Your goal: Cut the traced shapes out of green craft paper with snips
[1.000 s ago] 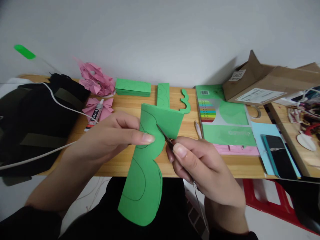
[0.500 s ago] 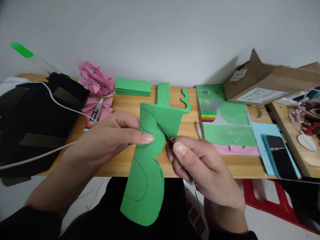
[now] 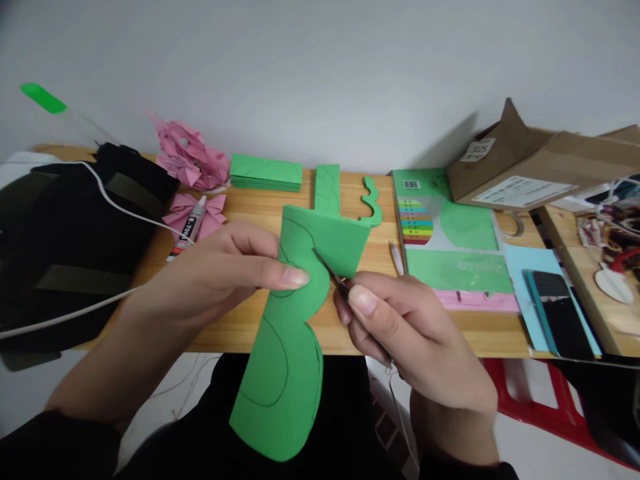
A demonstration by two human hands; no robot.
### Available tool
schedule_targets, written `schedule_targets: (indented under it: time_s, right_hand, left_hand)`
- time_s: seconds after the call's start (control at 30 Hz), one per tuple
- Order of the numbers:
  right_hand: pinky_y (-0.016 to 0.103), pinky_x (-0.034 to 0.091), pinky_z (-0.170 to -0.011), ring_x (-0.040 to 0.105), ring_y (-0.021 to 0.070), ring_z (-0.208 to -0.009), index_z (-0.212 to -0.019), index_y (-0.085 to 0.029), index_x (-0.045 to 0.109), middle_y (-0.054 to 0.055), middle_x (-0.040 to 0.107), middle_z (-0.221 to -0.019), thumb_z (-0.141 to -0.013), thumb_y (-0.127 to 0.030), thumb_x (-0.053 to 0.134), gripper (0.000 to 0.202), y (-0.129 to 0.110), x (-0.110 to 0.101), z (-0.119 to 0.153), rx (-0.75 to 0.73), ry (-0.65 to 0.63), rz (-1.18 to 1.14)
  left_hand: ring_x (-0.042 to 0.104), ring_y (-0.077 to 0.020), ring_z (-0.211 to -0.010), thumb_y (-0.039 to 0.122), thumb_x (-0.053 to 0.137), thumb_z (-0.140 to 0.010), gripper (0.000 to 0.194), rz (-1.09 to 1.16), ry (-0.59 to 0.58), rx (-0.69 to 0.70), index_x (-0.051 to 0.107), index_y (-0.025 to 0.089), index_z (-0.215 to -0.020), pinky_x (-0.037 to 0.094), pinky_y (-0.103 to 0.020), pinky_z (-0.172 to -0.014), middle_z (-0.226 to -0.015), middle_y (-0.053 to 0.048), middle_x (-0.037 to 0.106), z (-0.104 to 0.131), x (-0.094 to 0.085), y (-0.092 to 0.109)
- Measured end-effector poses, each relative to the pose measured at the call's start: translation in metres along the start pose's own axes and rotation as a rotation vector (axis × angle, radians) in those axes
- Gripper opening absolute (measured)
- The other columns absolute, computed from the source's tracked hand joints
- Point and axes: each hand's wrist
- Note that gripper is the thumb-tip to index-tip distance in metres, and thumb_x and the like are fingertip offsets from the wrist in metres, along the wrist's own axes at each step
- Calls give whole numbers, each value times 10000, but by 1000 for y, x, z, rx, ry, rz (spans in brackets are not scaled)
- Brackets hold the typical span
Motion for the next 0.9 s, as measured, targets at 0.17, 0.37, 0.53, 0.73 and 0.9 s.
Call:
schedule_targets:
  time_s: [0.17,0.37,0.53,0.73,0.9]
  right_hand:
    - [245,304,-356,368,106,-369,-661,-243,541,-58,450,-432,-1038,-437,456,433,-1,-3,1,-20,-25,19]
    - [237,307,-350,382,101,-374,-631,-240,506,-55,453,-445,-1042,-416,457,450,-1,-7,1,-43,-46,67]
    - [246,287,-336,359,102,-357,-637,-245,489,-58,421,-434,-1048,-419,436,449,-3,-9,-2,-54,-103,85]
    - [255,277,-331,372,106,-360,-642,-248,484,-52,417,-437,-1049,-415,431,442,-7,-11,-2,-44,-126,121]
    - [248,280,-321,362,103,-350,-650,-250,481,-54,412,-433,-1053,-415,417,440,-9,-16,-4,-56,-163,132]
  left_hand:
    - [356,-70,-578,217,780,-648,397,-78,10,-33,431,163,-467,290,-280,-594,-574,68,357,-1,-1,3]
    - [324,-65,-557,222,756,-687,450,-125,-2,-46,367,176,-466,257,-277,-571,-558,71,298,0,0,7]
    - [310,-39,-530,148,737,-707,459,-123,-28,-41,355,169,-454,228,-256,-534,-533,79,305,2,1,11]
    - [325,-30,-530,146,739,-726,459,-123,-61,-29,368,161,-458,225,-243,-510,-535,80,321,2,-2,12]
    - [341,-48,-535,158,741,-710,432,-93,-72,-51,395,161,-452,231,-261,-529,-539,75,330,2,-4,10]
Point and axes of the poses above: each hand's wrist, its own z-axis away from the middle knuckle, its own x-axis out of the palm, y = z × x
